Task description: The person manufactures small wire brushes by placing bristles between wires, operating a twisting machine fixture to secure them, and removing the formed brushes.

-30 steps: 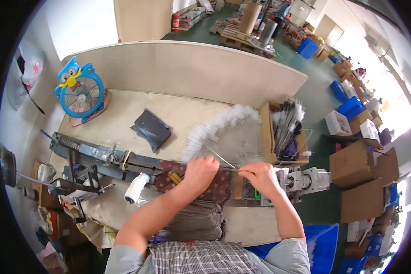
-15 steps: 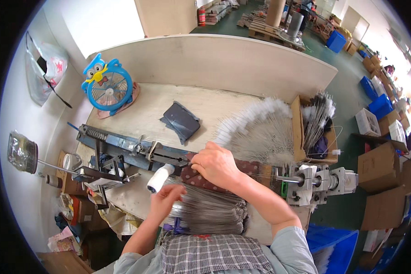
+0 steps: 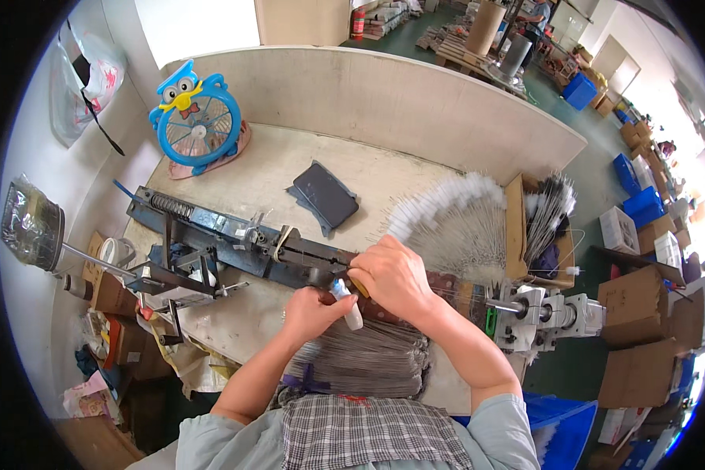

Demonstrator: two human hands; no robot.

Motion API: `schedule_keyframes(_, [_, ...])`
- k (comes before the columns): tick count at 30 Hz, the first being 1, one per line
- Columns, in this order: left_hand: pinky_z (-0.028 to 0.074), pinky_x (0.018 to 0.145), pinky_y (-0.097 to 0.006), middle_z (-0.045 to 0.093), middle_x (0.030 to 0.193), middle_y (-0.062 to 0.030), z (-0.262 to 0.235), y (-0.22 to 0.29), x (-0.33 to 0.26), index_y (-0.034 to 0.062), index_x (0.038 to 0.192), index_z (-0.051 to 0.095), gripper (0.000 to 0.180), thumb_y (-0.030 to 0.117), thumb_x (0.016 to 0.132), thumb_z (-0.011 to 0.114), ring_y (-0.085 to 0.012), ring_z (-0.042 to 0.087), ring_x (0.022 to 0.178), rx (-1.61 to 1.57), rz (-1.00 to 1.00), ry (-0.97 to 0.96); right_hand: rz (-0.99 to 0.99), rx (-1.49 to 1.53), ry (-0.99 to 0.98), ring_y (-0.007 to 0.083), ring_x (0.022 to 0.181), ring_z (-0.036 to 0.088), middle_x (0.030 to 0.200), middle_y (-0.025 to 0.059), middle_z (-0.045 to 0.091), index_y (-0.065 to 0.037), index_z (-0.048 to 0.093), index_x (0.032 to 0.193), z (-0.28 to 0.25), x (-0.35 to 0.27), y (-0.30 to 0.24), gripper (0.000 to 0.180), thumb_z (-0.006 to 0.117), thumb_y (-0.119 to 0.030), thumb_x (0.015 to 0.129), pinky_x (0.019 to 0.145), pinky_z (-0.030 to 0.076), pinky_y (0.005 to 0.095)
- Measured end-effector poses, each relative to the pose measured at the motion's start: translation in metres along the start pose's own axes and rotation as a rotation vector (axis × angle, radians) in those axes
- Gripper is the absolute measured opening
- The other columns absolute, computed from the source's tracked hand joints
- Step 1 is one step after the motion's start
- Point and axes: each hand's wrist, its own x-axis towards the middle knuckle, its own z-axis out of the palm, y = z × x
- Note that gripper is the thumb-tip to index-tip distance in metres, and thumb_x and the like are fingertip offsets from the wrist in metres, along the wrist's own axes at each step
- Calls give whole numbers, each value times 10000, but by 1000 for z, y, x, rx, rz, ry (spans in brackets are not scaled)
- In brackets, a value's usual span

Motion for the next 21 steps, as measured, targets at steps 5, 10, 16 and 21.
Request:
schedule_keyframes(5, [469,573,-284,631,679,-79,40,-14,2,-26,847,625,336,307,815,656,-171,606,626,-747,100,70,-72,12,174,254,736,600,769,73,629,-48,655,853,-21,-37,3,122,656,-76,734,643,494,351])
schedule_keyframes(10, [478,569,-291,592,723,-58,57,-3,-3,39,837,543,73,36,786,596,-135,567,635,-759,167,83,1,103,0,275,712,614,780,96,592,-40,613,972,8,-76,15,197,646,-85,783,589,496,353])
schedule_keyframes(16, [454,551,-285,565,648,-27,27,-10,2,24,755,552,176,118,730,698,-103,543,605,-234,180,54,42,100,38,271,790,607,863,101,563,-44,617,957,69,-52,29,191,646,-139,793,653,505,358])
schedule_keyframes(21, [494,647,-264,605,861,-80,-8,-62,-12,32,1065,519,263,196,887,622,-142,598,723,-879,15,277,35,172,-22,282,757,605,818,101,583,-48,641,893,39,-61,28,191,688,-171,755,649,503,359])
